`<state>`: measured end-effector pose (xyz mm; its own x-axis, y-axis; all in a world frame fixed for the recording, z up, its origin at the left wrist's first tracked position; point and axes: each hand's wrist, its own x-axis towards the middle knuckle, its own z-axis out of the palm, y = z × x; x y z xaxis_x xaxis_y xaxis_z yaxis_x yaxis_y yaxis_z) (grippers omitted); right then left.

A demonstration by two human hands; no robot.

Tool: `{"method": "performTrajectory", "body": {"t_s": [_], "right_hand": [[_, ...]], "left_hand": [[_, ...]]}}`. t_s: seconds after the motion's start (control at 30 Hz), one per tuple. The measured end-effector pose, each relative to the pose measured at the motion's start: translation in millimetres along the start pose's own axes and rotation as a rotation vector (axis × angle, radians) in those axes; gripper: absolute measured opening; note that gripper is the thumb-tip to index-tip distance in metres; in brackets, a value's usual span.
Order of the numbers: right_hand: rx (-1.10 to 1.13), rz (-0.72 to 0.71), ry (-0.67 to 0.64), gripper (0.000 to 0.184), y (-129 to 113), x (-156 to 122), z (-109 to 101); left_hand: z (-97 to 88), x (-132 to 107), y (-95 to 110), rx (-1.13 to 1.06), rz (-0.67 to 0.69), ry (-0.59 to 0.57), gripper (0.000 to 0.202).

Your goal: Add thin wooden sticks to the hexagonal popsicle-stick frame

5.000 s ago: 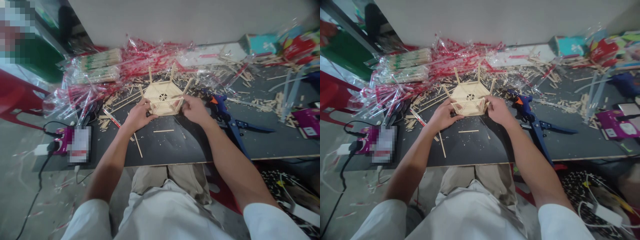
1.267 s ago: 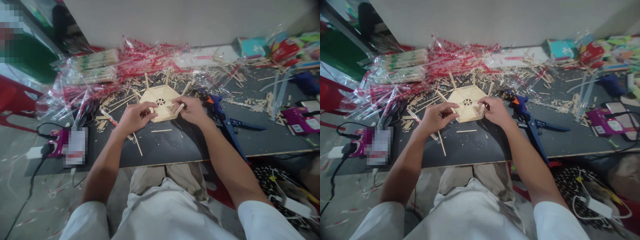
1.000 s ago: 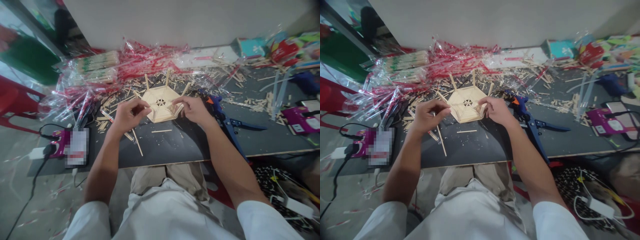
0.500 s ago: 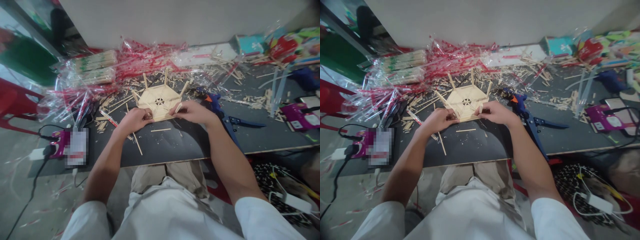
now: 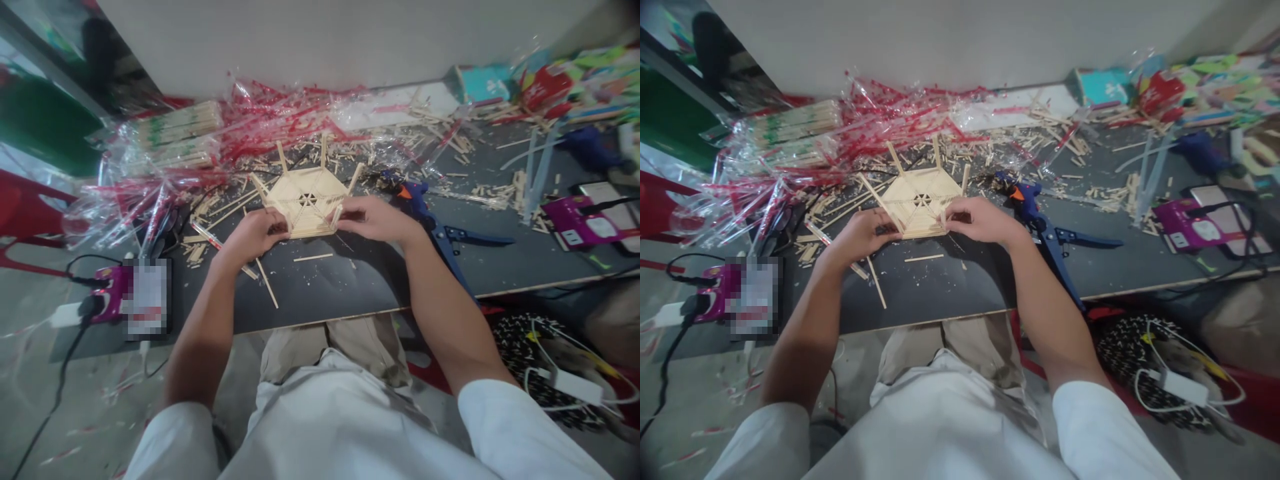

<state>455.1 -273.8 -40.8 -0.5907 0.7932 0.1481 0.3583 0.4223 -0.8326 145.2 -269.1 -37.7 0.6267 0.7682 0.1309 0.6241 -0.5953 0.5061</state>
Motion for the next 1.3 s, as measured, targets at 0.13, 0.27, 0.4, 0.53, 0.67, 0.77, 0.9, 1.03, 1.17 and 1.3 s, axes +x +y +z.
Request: {"method": "performTrajectory", "body": {"t_s": [0.13,0.27,0.4,0.53,0.67,0.77,0.9,1.03,1.17,1.3], "right_hand": [[-0.044,-0.040,-0.028,0.015,3.9,-0.2,-1.2],[-0.156,-0.061,-0.017,0.013,2.3,3.1,1.8],[-0.197,-0.081,-0.005,0.011,2.1,5.8,4.9],[-0.214,-0.079,0.007,0.012,6.2,6.6,7.7],[-0.217,-0.030,0.025,0.012,8.1,5.7,8.1],[-0.171,0.063,0.032,0.019,6.2,2.8,3.7],[-0.148,0.178,0.014,0.025,-1.0,-2.6,-6.1],[-0.218,0.264,-0.206,0.023,-14.3,-5.7,-13.5],[-0.282,0.256,-0.423,0.017,-28.9,-6.8,-15.7],[-0.162,0.331,-0.479,0.018,-37.2,-5.2,-11.2]], "left_hand": [[-0.7,-0.6,-2.0,0.011,0.017,-0.014,0.012],[3.1,0.1,-2.0,0.027,0.033,0.007,0.006],[6.6,2.1,2.9,0.048,0.021,-0.011,0.006],[6.0,2.0,10.1,0.094,0.007,-0.045,0.013],[-1.5,-2.3,20.9,0.212,-0.030,-0.091,0.016],[-10.4,-8.3,29.4,0.263,-0.110,-0.087,0.020],[-24.7,-17.9,37.2,0.245,-0.153,-0.133,0.020],[-40.1,-36.7,47.0,0.220,-0.220,-0.078,0.023],[-43.4,-73.9,58.2,0.319,-0.316,0.000,0.031],[-25.6,-112.6,74.6,0.400,-0.249,0.081,0.030]]}}
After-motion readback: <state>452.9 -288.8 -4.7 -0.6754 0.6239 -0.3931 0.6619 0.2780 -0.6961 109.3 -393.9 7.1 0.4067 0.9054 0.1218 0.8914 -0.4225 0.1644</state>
